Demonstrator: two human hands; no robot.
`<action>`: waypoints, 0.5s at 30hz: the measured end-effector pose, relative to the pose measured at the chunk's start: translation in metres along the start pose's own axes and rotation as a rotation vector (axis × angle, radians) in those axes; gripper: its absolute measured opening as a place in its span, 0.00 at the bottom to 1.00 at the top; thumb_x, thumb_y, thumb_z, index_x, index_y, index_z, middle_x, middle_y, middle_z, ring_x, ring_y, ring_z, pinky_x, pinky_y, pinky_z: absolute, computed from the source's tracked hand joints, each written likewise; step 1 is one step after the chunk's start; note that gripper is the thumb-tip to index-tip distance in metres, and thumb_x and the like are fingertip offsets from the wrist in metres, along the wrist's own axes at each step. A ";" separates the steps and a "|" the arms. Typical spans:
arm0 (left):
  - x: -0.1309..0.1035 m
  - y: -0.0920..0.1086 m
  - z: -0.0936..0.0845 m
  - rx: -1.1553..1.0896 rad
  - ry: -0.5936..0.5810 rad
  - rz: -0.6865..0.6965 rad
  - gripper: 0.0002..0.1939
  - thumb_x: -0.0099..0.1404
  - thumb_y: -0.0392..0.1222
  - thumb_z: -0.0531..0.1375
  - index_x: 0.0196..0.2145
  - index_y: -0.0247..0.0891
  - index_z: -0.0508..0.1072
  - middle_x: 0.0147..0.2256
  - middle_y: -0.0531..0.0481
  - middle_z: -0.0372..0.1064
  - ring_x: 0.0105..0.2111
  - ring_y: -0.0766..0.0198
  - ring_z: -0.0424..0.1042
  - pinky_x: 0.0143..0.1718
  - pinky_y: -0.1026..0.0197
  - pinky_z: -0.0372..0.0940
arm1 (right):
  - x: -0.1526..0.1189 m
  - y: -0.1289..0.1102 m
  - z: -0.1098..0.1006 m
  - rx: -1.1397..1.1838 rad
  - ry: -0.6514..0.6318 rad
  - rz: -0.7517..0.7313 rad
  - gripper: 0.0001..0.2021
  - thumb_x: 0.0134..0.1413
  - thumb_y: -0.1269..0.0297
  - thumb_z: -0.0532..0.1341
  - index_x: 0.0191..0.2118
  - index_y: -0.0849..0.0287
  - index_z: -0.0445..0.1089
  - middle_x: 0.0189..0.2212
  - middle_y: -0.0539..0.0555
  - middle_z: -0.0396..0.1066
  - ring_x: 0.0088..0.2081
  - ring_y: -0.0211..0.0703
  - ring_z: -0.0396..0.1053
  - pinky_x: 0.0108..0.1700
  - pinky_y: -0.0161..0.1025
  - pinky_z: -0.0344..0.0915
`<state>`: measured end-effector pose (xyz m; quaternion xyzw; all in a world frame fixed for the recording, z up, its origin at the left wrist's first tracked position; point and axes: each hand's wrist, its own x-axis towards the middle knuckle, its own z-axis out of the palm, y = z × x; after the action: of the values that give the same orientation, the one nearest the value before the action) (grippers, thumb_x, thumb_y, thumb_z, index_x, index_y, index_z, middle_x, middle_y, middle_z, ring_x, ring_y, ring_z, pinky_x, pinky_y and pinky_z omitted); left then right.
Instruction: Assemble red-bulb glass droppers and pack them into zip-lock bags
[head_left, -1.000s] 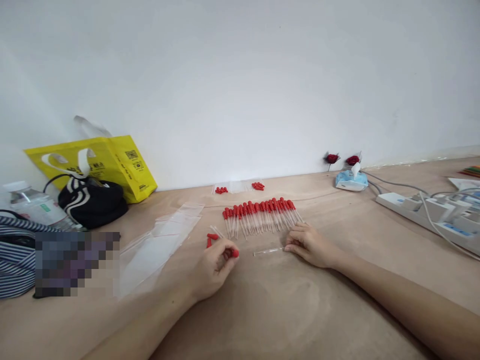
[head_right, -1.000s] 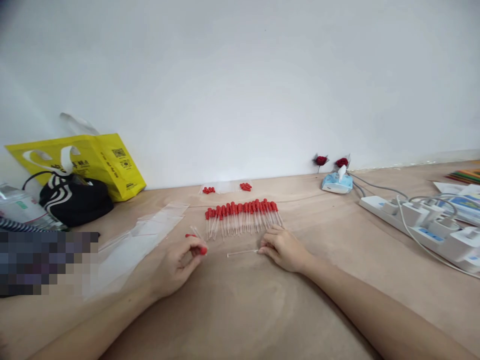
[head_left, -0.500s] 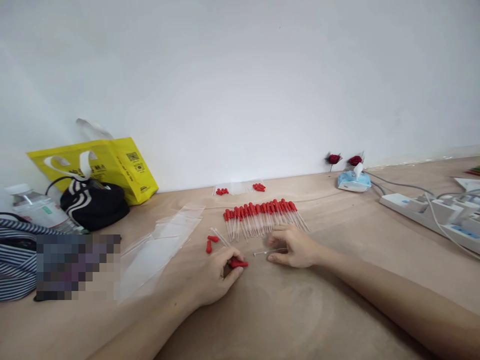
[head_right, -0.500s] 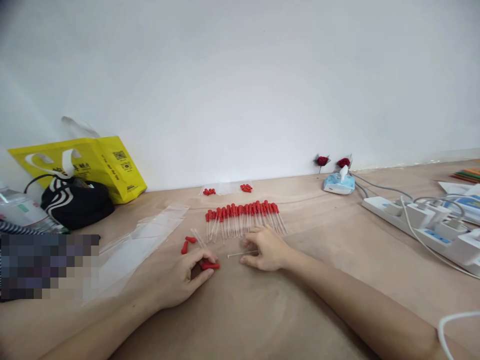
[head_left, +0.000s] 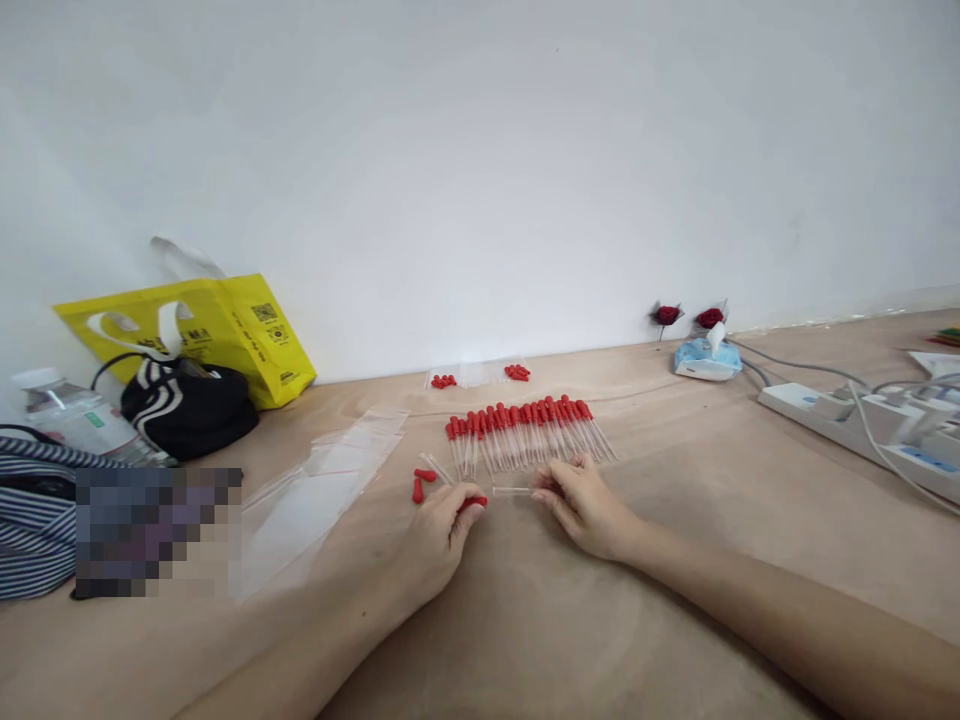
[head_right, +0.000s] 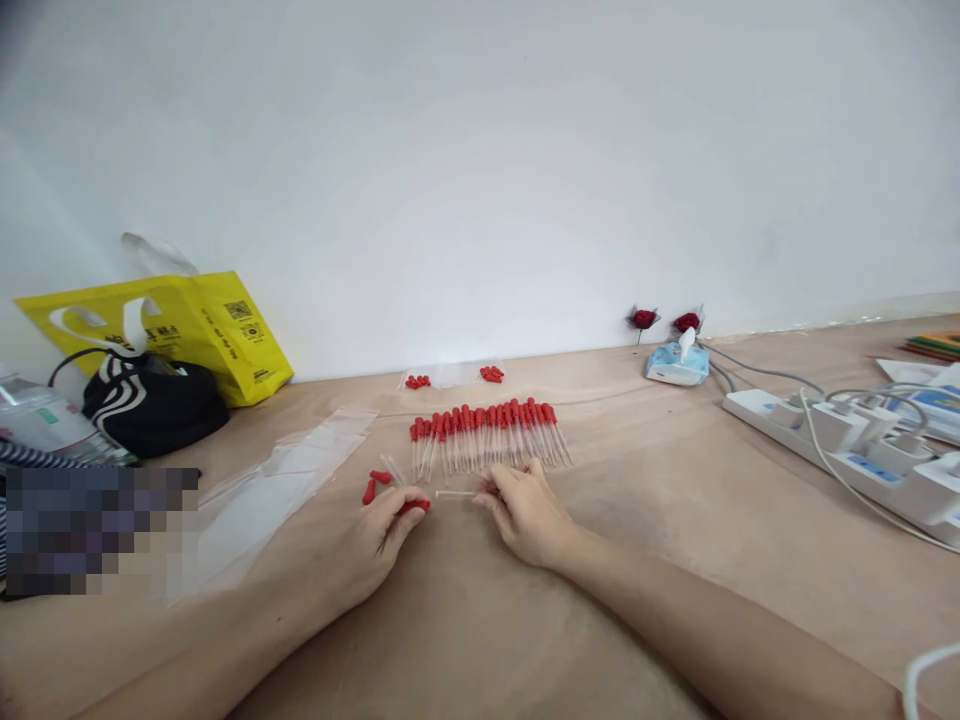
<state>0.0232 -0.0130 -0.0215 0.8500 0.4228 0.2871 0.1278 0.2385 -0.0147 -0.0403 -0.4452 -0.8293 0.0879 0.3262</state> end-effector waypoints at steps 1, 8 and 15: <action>0.000 0.001 0.000 -0.013 -0.014 -0.020 0.08 0.63 0.37 0.47 0.32 0.39 0.64 0.29 0.51 0.69 0.30 0.63 0.68 0.33 0.61 0.61 | -0.001 -0.001 0.001 0.021 0.017 -0.015 0.07 0.57 0.68 0.49 0.38 0.59 0.62 0.29 0.52 0.68 0.30 0.38 0.63 0.38 0.40 0.51; 0.004 -0.002 0.001 -0.085 -0.079 -0.058 0.10 0.63 0.38 0.46 0.34 0.37 0.66 0.25 0.53 0.67 0.26 0.64 0.68 0.28 0.65 0.60 | -0.002 -0.006 0.008 0.060 0.047 -0.075 0.12 0.58 0.68 0.48 0.43 0.57 0.66 0.31 0.53 0.68 0.32 0.39 0.63 0.38 0.39 0.51; 0.004 -0.005 0.003 -0.136 -0.037 -0.045 0.10 0.62 0.39 0.48 0.32 0.36 0.68 0.24 0.53 0.66 0.25 0.65 0.66 0.27 0.66 0.60 | -0.001 -0.008 0.010 0.099 0.028 -0.083 0.11 0.56 0.66 0.51 0.41 0.56 0.69 0.27 0.52 0.68 0.28 0.37 0.62 0.38 0.40 0.51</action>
<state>0.0235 -0.0066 -0.0249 0.8348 0.4190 0.2963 0.1995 0.2274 -0.0191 -0.0449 -0.3948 -0.8370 0.1089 0.3628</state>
